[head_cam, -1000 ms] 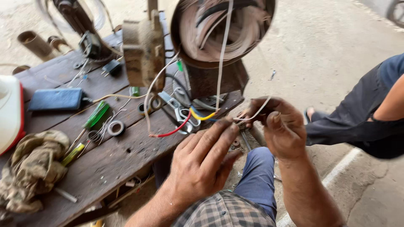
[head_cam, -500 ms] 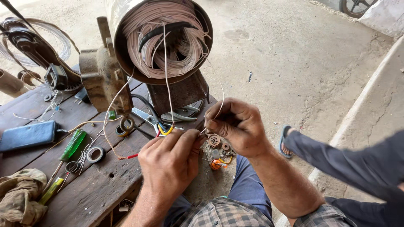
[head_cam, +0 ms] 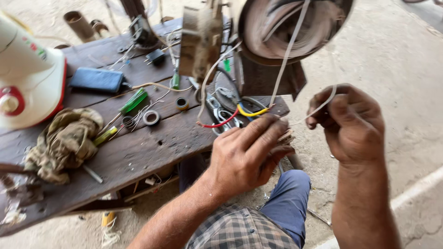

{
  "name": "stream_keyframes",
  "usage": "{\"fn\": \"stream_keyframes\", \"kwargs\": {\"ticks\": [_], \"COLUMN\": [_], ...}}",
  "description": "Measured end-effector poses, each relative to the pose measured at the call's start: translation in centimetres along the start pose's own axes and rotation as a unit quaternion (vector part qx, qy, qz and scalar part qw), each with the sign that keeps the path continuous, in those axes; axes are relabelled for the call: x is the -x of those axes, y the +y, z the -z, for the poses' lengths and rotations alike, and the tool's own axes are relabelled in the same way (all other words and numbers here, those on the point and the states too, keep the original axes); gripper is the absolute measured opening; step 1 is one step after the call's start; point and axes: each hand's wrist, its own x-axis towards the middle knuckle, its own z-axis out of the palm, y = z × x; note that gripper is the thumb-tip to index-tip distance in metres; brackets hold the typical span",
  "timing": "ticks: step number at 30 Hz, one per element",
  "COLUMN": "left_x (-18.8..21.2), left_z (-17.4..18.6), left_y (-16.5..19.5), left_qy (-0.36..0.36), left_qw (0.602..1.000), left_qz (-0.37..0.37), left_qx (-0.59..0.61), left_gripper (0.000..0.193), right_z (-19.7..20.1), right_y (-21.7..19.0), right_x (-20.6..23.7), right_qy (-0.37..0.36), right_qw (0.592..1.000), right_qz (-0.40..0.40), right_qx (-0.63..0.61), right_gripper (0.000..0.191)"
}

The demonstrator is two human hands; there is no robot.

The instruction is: The person sits at a workbench preparing electrical wires. They pull wire from a large spool, strip insulation from wire ends using pliers, twist the exposed strands by hand, and arrange the colored wires near a motor housing on the bench.

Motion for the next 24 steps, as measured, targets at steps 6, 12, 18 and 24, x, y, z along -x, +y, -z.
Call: {"fn": "stream_keyframes", "kwargs": {"ticks": [6,12,18,24], "left_x": [3.0,7.0,11.4,15.9], "left_z": [0.9,1.5,2.0,3.8], "left_y": [-0.8,-2.2,-4.0,-7.9], "left_qy": [0.005,0.003,0.012,0.040], "left_qw": [0.998,0.991,0.966,0.955], "left_qz": [-0.014,0.090,0.233,0.290], "left_qx": [0.054,0.097,0.113,-0.051], "left_gripper": [0.031,0.023,0.020,0.019], "right_z": [2.2,6.6,10.2,11.9], "right_y": [1.3,3.6,6.2,8.8], "right_x": [-1.1,-2.1,-0.6,4.6], "right_qy": [-0.023,-0.038,-0.067,0.023], "right_qw": [1.000,0.998,0.998,0.995], "right_qz": [0.011,-0.001,0.003,-0.068], "right_qx": [0.001,-0.047,-0.009,0.074], "right_gripper": [0.021,0.017,0.037,0.046]}}
